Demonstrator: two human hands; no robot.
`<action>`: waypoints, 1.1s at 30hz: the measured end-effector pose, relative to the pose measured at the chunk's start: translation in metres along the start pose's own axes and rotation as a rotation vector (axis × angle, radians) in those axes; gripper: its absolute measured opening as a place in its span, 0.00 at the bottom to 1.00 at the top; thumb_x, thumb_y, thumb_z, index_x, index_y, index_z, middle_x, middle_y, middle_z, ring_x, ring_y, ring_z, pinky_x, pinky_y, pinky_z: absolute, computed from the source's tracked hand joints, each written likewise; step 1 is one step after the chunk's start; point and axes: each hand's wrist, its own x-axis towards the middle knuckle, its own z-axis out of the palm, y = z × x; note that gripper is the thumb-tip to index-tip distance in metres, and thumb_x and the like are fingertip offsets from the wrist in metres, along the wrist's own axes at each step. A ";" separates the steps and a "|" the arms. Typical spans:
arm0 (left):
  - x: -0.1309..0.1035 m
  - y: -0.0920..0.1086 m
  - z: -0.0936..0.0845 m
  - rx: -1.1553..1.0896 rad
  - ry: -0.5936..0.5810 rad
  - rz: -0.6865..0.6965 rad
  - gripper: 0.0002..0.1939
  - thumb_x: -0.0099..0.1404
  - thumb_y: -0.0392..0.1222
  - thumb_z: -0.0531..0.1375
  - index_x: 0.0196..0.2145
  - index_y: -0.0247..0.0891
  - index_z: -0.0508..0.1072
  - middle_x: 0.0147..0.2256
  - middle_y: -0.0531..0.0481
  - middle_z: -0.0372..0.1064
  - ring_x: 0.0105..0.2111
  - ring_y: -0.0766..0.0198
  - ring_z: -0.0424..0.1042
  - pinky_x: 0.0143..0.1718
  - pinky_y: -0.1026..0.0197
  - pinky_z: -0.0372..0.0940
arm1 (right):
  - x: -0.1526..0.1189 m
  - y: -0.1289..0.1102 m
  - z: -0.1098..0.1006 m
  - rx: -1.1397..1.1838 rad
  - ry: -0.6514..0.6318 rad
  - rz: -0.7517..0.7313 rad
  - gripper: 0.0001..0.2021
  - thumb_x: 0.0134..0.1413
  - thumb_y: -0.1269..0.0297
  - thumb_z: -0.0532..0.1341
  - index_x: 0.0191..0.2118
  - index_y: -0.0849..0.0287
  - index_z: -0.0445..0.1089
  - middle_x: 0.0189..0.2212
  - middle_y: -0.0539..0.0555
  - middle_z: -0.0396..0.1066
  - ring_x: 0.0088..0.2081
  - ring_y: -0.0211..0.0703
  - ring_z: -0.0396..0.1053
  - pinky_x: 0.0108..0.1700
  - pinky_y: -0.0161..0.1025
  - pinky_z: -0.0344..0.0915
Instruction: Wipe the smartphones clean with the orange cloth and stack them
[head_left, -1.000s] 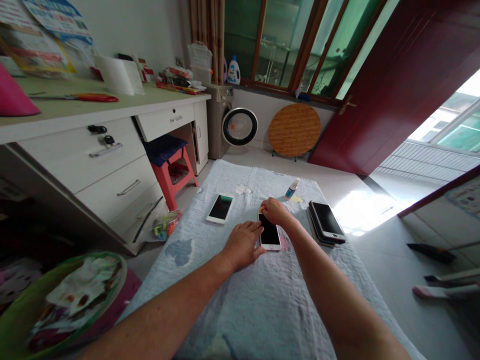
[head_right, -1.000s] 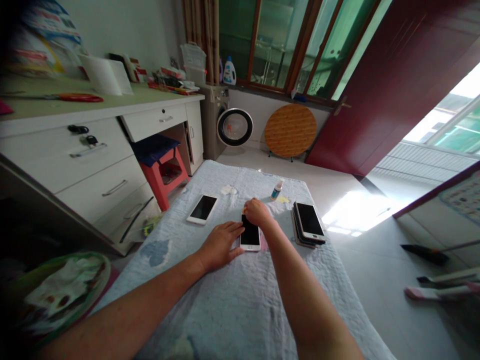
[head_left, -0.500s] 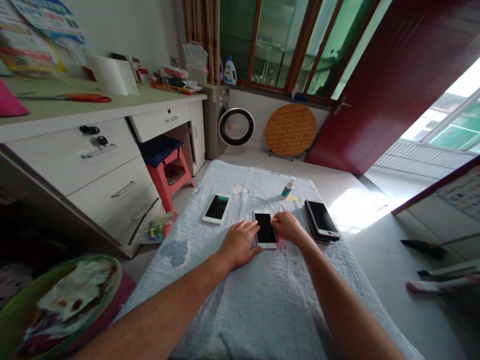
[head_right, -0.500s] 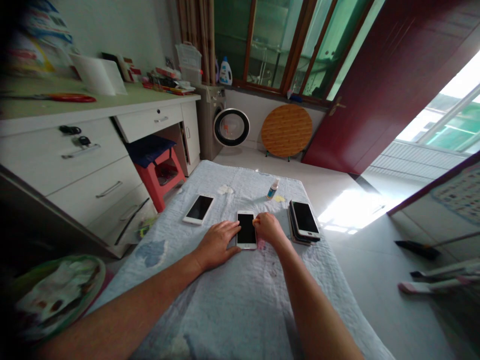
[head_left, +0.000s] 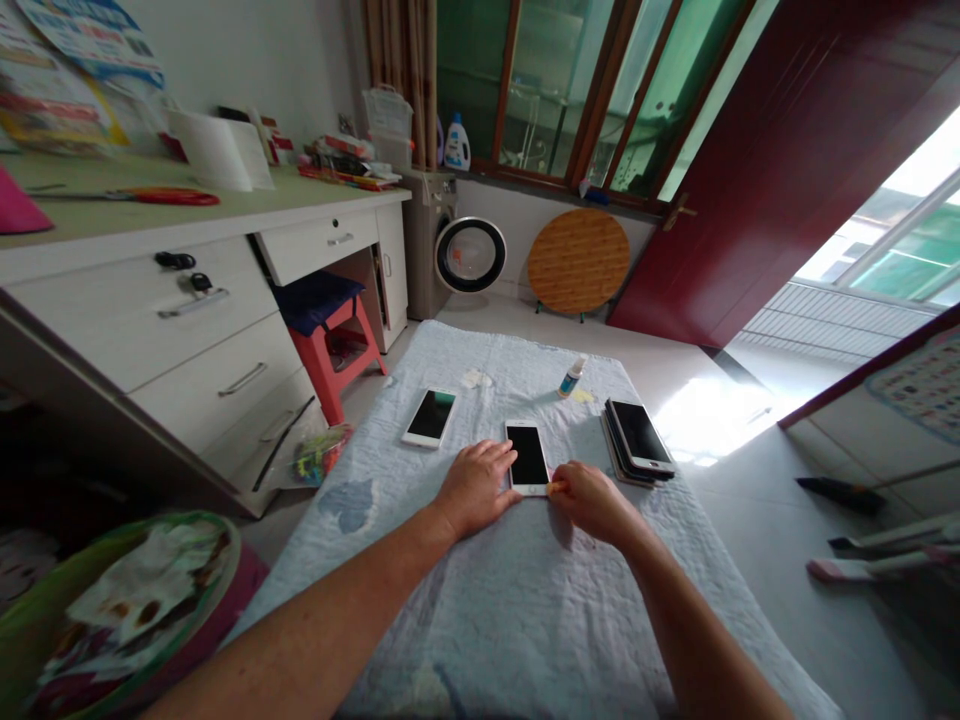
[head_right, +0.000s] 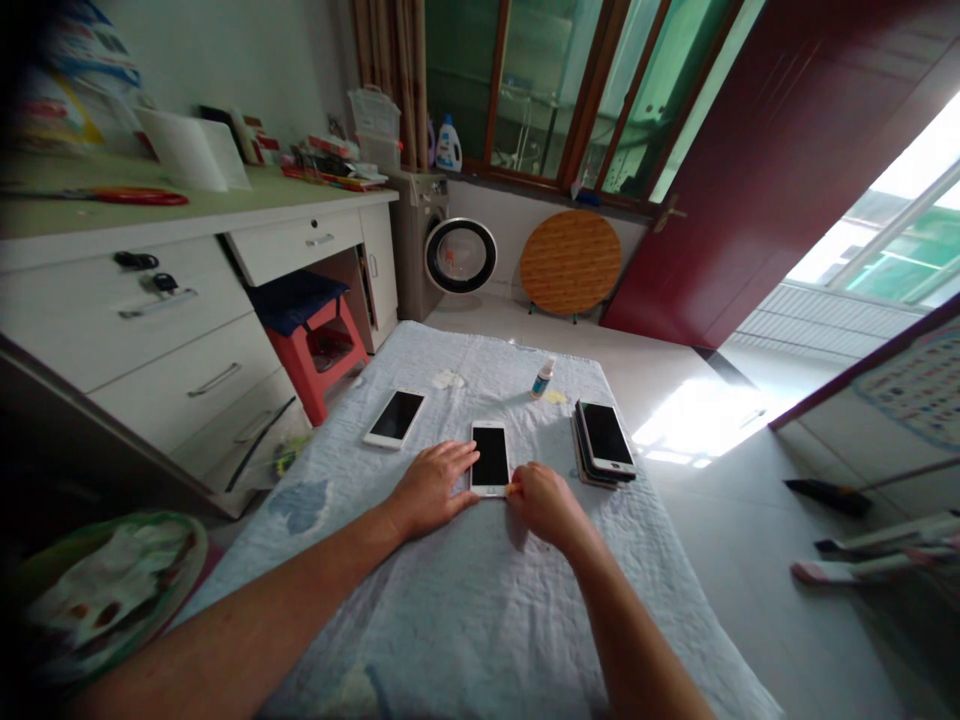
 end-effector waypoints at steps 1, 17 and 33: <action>0.000 0.000 0.000 -0.001 -0.001 0.000 0.30 0.61 0.52 0.62 0.57 0.36 0.67 0.61 0.41 0.60 0.61 0.49 0.59 0.60 0.47 0.55 | -0.002 -0.001 -0.003 0.024 -0.016 -0.014 0.09 0.54 0.72 0.54 0.29 0.61 0.72 0.29 0.53 0.71 0.31 0.37 0.66 0.33 0.33 0.52; -0.001 -0.003 -0.004 -0.049 -0.021 0.027 0.29 0.61 0.48 0.59 0.58 0.35 0.66 0.61 0.41 0.60 0.61 0.49 0.59 0.61 0.48 0.55 | 0.016 -0.034 0.017 0.202 0.085 -0.217 0.08 0.53 0.76 0.56 0.29 0.60 0.71 0.31 0.51 0.64 0.34 0.37 0.62 0.37 0.32 0.54; 0.001 -0.008 -0.003 -0.096 -0.023 0.001 0.31 0.59 0.51 0.63 0.57 0.37 0.67 0.61 0.42 0.60 0.60 0.49 0.59 0.61 0.48 0.55 | 0.016 -0.016 -0.001 0.220 -0.035 -0.241 0.08 0.53 0.74 0.59 0.33 0.59 0.76 0.31 0.51 0.68 0.33 0.36 0.65 0.37 0.31 0.57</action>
